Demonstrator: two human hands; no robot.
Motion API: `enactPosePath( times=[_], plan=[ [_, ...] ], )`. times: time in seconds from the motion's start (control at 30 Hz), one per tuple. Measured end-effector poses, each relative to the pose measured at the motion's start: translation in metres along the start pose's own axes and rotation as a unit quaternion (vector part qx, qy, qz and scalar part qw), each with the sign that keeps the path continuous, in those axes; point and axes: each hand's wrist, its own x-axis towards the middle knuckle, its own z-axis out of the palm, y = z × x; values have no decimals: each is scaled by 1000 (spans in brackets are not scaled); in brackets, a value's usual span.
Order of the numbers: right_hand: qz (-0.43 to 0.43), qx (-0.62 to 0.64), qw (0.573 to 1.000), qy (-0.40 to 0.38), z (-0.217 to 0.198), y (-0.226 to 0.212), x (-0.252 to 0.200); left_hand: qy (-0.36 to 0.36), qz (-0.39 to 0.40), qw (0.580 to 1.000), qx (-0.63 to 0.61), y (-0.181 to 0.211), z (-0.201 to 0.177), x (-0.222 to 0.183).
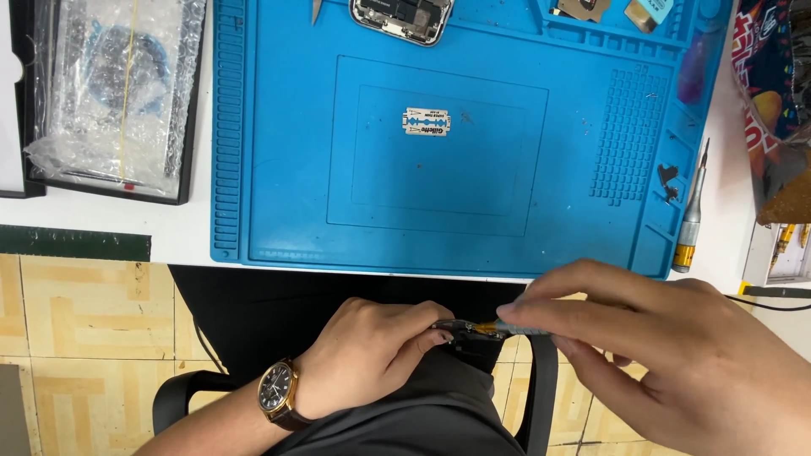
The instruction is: Removing and installing internal screws and components during a smartphone repair process.
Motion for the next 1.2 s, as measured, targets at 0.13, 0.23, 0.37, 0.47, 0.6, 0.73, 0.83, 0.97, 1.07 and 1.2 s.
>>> enactPosePath(
  times=[0.13, 0.23, 0.37, 0.47, 0.6, 0.73, 0.83, 0.97, 1.07, 1.2],
  plan=[
    [140, -20, 990, -8, 6, 5, -3, 2, 5, 1000, -5, 1, 0, 2],
    [58, 30, 998, 3, 0, 0, 2, 3, -2, 1000, -10, 0, 2, 2],
    [21, 48, 996, 74, -2, -2, 0, -11, -20, 1000, -20, -3, 1, 4],
    [17, 42, 989, 141, -7, -3, -7, -7, -28, 999, -28, -7, -2, 5],
    [82, 88, 958, 262, 8, 44, -27, 10, -18, 999, -44, -8, -9, 7],
    [146, 28, 921, 360, 31, 72, -15, 2, -35, 999, -40, -15, -7, 7],
    [171, -34, 922, 345, 36, 90, 3, -1, -52, 998, -32, -16, -4, 10],
    [125, -45, 940, 314, 33, 100, 22, -16, -50, 998, -31, -15, 0, 15],
    [101, -74, 946, 300, 29, 102, 28, -19, -50, 998, -31, -15, 1, 16],
    [126, -67, 953, 266, 25, 102, 30, -16, -58, 998, -33, -16, 2, 15]
  ],
)
